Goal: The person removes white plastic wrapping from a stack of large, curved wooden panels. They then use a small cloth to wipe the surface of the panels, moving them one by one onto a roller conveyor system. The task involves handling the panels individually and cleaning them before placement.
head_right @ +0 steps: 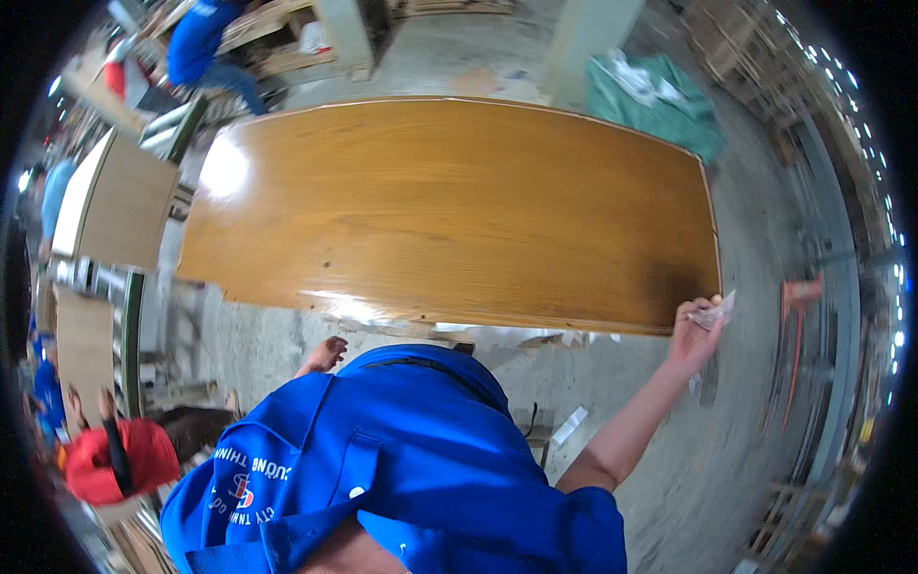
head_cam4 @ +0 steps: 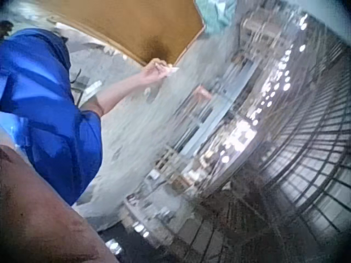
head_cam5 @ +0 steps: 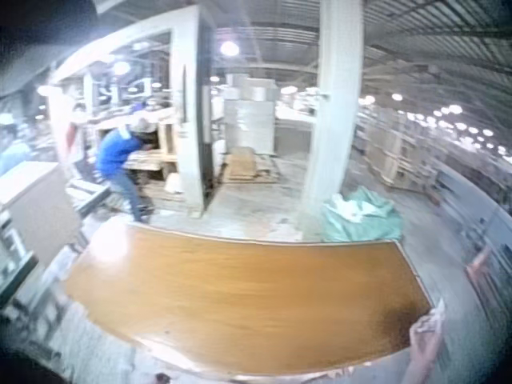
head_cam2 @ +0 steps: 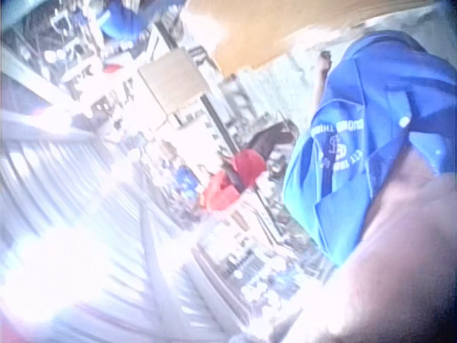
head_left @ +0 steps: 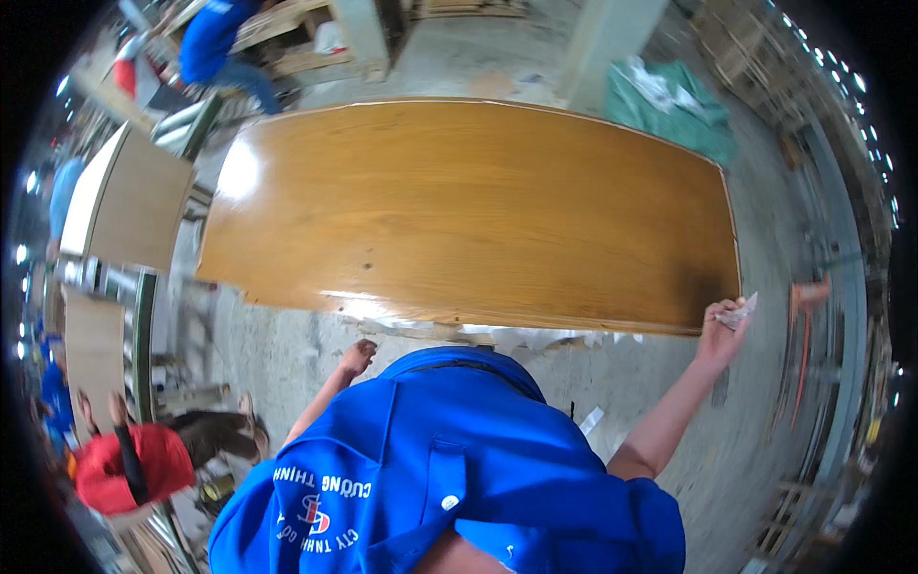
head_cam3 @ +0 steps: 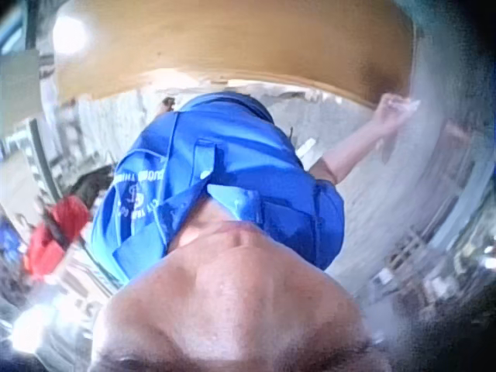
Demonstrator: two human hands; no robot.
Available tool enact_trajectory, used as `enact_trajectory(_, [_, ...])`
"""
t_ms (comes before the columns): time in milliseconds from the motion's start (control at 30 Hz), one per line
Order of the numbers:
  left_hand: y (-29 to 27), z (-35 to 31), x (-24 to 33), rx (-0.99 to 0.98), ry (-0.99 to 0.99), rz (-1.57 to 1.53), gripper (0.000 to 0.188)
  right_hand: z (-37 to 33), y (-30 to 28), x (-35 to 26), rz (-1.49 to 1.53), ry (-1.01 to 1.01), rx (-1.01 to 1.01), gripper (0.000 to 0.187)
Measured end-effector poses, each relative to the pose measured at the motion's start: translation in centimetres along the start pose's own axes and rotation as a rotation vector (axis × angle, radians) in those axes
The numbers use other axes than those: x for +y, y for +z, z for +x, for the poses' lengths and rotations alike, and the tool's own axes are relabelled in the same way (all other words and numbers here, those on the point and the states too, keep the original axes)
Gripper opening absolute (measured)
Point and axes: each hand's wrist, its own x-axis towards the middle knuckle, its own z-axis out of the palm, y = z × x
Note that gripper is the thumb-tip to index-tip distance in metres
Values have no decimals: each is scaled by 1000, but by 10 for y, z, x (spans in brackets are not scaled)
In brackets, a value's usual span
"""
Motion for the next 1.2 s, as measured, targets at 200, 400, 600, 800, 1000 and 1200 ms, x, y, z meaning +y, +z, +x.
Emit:
enact_trajectory(200, [-25, -43, -81, 127, -53, -147, 32, -50, 122, 217, 109, 742, -211, 23])
enact_trajectory(400, [-25, -121, -169, 253, -270, -358, 27, -124, 186, 357, -711, 658, -406, 18])
enact_trajectory(600, [-5, -205, -246, 248, -465, -219, 31, -158, 191, 393, -1310, 27, -882, 27])
enact_trajectory(800, [17, -233, -287, 313, -541, -229, 32, -172, 203, 399, -1488, -23, -927, 29])
enact_trajectory(1000, [3, -186, -246, 339, -439, -636, 27, -171, 203, 397, -1507, -88, -956, 27])
enact_trajectory(1200, [-4, -164, -222, 334, -343, -660, 21, -159, 208, 404, -1475, -57, -962, 27])
